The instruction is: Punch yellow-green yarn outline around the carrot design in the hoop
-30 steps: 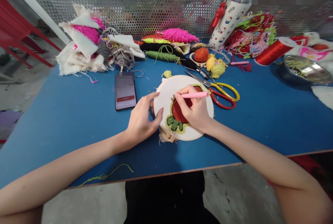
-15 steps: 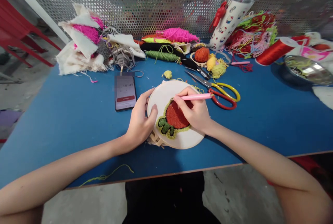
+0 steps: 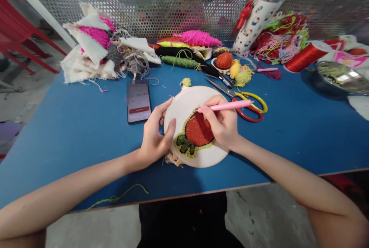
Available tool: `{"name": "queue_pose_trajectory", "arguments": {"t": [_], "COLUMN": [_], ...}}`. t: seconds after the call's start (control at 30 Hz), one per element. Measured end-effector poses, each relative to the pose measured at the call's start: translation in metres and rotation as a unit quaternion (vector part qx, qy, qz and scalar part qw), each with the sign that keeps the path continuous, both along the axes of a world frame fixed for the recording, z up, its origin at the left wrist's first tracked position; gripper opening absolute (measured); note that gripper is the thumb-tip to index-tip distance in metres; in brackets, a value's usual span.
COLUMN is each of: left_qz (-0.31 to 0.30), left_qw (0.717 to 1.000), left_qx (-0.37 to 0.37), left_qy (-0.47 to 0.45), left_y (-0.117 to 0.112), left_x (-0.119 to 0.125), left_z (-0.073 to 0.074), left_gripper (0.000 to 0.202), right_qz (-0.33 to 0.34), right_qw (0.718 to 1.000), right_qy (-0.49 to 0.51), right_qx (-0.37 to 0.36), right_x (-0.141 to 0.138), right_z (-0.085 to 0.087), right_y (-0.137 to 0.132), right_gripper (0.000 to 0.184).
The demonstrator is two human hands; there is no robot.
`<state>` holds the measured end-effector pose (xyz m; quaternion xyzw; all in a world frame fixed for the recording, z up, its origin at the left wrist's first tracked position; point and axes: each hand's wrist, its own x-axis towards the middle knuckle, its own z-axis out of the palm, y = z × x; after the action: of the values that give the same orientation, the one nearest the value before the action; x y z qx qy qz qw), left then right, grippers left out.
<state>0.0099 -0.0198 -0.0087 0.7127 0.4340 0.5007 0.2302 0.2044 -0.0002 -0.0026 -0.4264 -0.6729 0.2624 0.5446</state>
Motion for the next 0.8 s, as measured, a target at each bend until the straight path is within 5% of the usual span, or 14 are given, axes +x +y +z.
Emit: {"name": "queue_pose_trajectory", "arguments": {"t": [0.27, 0.8], "left_qz": [-0.007, -0.01], "left_qw": [1.0, 1.0], "left_qx": [-0.005, -0.006], "left_qy": [0.013, -0.006], "left_y": [0.0005, -0.0007], "left_x": [-0.0021, -0.0009], "left_z": [0.0002, 0.0001], "left_gripper": [0.042, 0.042], "right_qz": [-0.029, 0.008], "right_qw": [0.995, 1.0], "right_qy": [0.092, 0.03], "right_qx": [-0.003, -0.001], "right_x": [-0.0016, 0.0002], "right_z": [0.0004, -0.0006], "right_y": [0.0047, 0.0049], "right_gripper": [0.026, 0.017]}}
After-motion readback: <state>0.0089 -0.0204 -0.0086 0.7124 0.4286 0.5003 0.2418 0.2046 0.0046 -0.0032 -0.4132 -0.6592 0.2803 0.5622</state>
